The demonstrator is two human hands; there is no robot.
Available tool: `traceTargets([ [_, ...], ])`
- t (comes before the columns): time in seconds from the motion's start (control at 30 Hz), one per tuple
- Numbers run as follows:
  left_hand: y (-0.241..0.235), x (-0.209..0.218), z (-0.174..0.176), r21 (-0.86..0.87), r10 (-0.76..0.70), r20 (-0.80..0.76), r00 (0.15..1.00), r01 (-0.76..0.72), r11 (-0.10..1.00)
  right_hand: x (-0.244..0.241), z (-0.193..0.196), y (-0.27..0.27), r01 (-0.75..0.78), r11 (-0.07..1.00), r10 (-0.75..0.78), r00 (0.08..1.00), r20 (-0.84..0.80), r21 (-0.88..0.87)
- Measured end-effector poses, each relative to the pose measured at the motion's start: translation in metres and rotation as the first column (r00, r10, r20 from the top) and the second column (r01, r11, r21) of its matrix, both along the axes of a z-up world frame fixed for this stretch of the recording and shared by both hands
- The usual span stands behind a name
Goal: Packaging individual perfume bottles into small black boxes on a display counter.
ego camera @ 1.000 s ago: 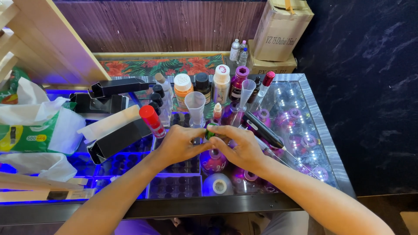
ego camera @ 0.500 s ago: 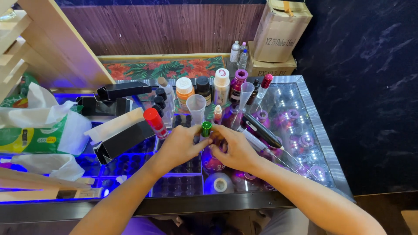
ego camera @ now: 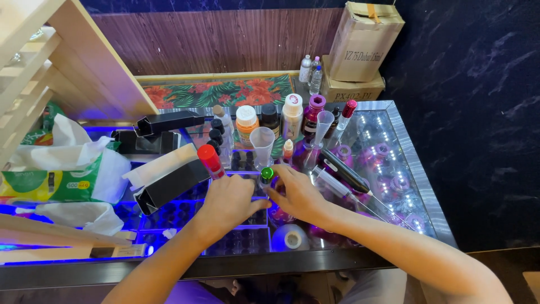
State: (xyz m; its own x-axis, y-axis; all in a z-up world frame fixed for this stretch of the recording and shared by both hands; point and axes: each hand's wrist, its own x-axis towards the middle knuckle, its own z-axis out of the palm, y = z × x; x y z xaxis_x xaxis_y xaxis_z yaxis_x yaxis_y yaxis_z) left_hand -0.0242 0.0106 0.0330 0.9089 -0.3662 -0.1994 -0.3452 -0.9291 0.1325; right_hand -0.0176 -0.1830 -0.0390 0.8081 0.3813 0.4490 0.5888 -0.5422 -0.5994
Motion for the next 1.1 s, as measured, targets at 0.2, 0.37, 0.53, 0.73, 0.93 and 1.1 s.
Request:
traceTargets([
  [0.2, 0.023, 0.013, -0.027, 0.069, -0.177, -0.089, 0.980, 0.184, 0.981, 0.024, -0.007, 0.037, -0.011, 0.993, 0.020, 0.997, 0.075, -0.117],
  [0.37, 0.027, 0.010, -0.012, 0.015, -0.215, -0.142, 0.966, 0.219, 0.976, 0.037, -0.010, 0.059, -0.015, 0.988, 0.018, 1.000, 0.023, -0.156],
  [0.53, 0.027, 0.007, -0.007, -0.010, -0.238, -0.163, 0.957, 0.240, 0.971, 0.039, -0.013, 0.067, 0.037, 0.962, -0.029, 0.999, 0.032, -0.272],
  [0.73, 0.026, 0.012, -0.007, -0.047, -0.238, -0.195, 0.951, 0.233, 0.971, 0.042, -0.013, 0.071, 0.027, 0.963, -0.016, 0.999, 0.042, -0.267],
  [0.93, 0.025, 0.013, -0.004, -0.062, -0.245, -0.227, 0.943, 0.237, 0.970, 0.034, -0.001, 0.057, -0.005, 0.980, 0.025, 0.995, 0.093, -0.201],
  [1.1, 0.006, 0.010, 0.008, -0.211, -0.290, -0.214, 0.933, 0.245, 0.946, 0.004, 0.019, 0.013, -0.019, 0.985, 0.034, 0.996, 0.087, -0.172],
])
